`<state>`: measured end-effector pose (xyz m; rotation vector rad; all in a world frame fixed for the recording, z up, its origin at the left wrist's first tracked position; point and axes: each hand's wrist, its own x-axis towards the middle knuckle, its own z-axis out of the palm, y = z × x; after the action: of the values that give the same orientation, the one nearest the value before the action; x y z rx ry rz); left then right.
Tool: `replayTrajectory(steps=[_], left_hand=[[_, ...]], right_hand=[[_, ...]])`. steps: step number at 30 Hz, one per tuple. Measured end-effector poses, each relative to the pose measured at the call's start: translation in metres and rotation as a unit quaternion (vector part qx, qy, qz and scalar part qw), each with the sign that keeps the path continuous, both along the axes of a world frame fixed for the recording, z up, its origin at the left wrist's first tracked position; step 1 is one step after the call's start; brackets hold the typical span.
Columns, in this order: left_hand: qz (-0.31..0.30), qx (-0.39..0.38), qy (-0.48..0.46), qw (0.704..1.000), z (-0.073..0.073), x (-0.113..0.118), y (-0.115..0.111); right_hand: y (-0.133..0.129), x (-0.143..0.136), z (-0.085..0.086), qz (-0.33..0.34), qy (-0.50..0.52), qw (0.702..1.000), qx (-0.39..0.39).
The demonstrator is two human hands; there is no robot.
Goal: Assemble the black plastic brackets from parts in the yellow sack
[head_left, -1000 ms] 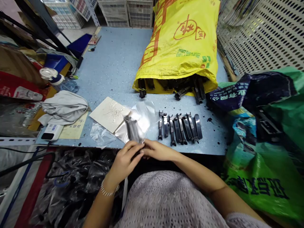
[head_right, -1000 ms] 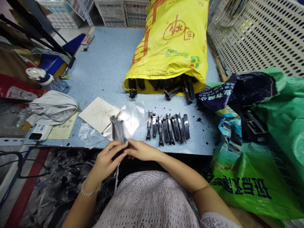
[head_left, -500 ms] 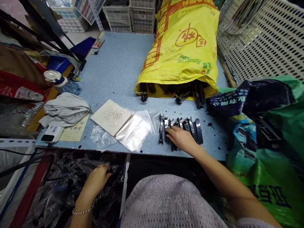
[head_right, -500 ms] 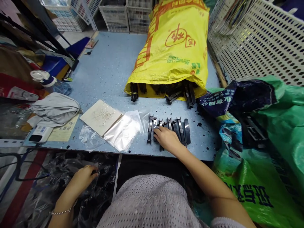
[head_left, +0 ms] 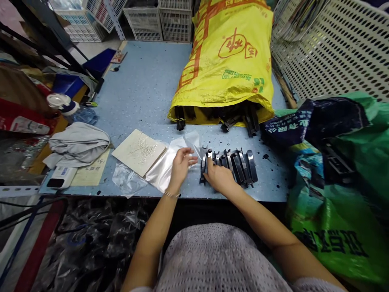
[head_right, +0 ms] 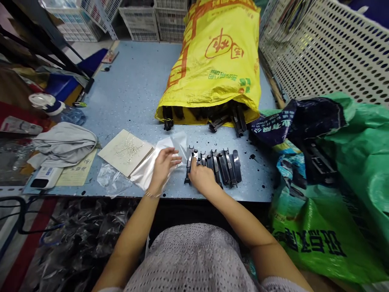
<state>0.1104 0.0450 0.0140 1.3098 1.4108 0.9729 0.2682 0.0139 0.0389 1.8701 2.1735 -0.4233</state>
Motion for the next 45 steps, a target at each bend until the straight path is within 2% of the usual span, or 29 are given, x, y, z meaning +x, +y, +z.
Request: replayTrajectory(steps=[2, 3, 5, 7, 8, 9, 11, 13, 15, 17, 22, 28, 34, 38, 40, 42, 45], left_hand=[[0.013, 0.034, 0.146, 0.989, -0.017, 0.031, 0.031], [0.01, 0.05, 0.229, 0.972, -0.026, 0.038, 0.04], [-0.01, 0.079, 0.346, 0.935, -0.039, 0.036, 0.046], [-0.041, 0.1, 0.366, 0.924, -0.045, 0.022, 0.043], [-0.059, 0.108, 0.346, 0.93, -0.046, 0.013, 0.04], [-0.076, 0.114, 0.319, 0.938, -0.045, 0.004, 0.036], [-0.104, 0.12, 0.243, 0.957, -0.042, -0.01, 0.029], [-0.116, 0.11, 0.145, 0.976, -0.039, -0.018, 0.021], [-0.112, 0.081, 0.035, 0.99, -0.037, -0.021, 0.014], [-0.099, 0.047, -0.041, 0.993, -0.037, -0.021, 0.007], [-0.09, 0.018, -0.071, 0.993, -0.041, -0.02, 0.003], [-0.07, 0.052, -0.137, 0.987, -0.036, -0.02, 0.004], [-0.1, 0.045, -0.038, 0.993, -0.028, -0.003, 0.007], [-0.114, 0.078, -0.044, 0.989, -0.031, -0.001, 0.009], [-0.097, 0.089, -0.036, 0.991, -0.031, -0.003, 0.008], [-0.052, 0.084, -0.047, 0.994, -0.029, -0.006, 0.006], [0.003, 0.059, -0.083, 0.995, -0.024, -0.011, 0.004]], right_hand=[[0.0, 0.006, -0.002, -0.017, 0.031, 0.999, -0.019], [0.001, 0.013, -0.004, -0.032, 0.055, 0.998, -0.024], [0.002, 0.036, -0.007, -0.072, 0.138, 0.987, -0.028], [0.004, 0.063, -0.011, -0.121, 0.272, 0.954, -0.028], [0.006, 0.075, -0.012, -0.146, 0.356, 0.922, -0.035], [0.008, 0.083, -0.014, -0.17, 0.445, 0.878, -0.052], [0.013, 0.089, -0.018, -0.211, 0.6, 0.764, -0.103], [0.019, 0.082, -0.02, -0.242, 0.699, 0.655, -0.152], [0.026, 0.067, -0.023, -0.268, 0.741, 0.587, -0.185], [0.031, 0.052, -0.026, -0.28, 0.751, 0.557, -0.219], [0.036, 0.032, -0.032, -0.257, 0.759, 0.54, -0.256], [0.029, 0.036, -0.034, -0.28, 0.76, 0.524, -0.263], [0.024, 0.037, -0.035, -0.294, 0.772, 0.489, -0.282], [0.025, 0.037, -0.032, -0.294, 0.772, 0.495, -0.27], [0.025, 0.036, -0.031, -0.281, 0.77, 0.509, -0.262], [0.025, 0.036, -0.029, -0.276, 0.769, 0.517, -0.256], [0.023, 0.036, -0.026, -0.288, 0.769, 0.51, -0.255]])
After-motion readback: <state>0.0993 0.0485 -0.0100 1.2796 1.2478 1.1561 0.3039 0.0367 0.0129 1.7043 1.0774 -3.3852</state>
